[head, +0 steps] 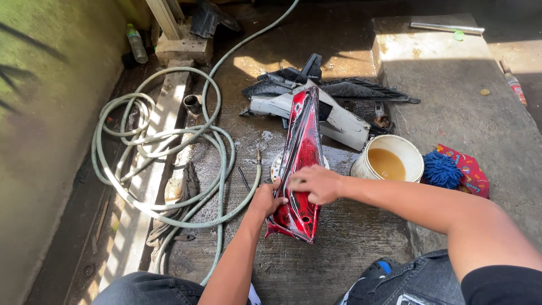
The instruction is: Washing and scrubbing a motorcycle fairing part with soapy water
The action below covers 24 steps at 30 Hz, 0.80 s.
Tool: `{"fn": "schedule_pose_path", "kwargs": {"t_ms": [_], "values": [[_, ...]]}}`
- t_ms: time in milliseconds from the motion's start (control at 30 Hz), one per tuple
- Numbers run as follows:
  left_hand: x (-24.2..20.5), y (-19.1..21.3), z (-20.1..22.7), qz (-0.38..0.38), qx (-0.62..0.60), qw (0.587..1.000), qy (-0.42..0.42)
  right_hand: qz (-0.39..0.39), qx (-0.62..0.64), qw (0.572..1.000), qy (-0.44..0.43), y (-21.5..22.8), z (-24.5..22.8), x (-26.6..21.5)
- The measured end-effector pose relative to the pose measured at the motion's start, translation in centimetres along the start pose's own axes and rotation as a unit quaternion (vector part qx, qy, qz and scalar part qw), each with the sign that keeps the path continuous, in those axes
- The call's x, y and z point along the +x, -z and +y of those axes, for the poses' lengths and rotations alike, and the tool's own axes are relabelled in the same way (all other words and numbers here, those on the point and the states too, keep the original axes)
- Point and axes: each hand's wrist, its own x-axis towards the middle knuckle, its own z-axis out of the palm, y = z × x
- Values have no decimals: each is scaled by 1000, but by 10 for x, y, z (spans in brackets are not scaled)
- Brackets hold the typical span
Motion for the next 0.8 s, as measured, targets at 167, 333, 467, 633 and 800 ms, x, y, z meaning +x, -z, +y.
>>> {"fn": "schedule_pose_path", "kwargs": {"t_ms": [167, 333, 467, 633, 800], "values": [[-3, 1, 1, -5, 3, 1000, 8, 32, 33, 998, -44, 7, 27, 6], [-6, 5, 4, -3, -12, 1000, 8, 103, -11, 985, -137, -11, 43, 12], [-10, 6, 4, -8, -9, 1000, 2, 61, -51, 997, 18, -23, 37, 24], [-7, 2, 0, 5, -16, 1000, 1, 54, -87, 980, -169, 11, 58, 36], [-7, 3, 1, 2, -10, 1000, -4, -12, -112, 993, -15, 16, 28, 33]]}}
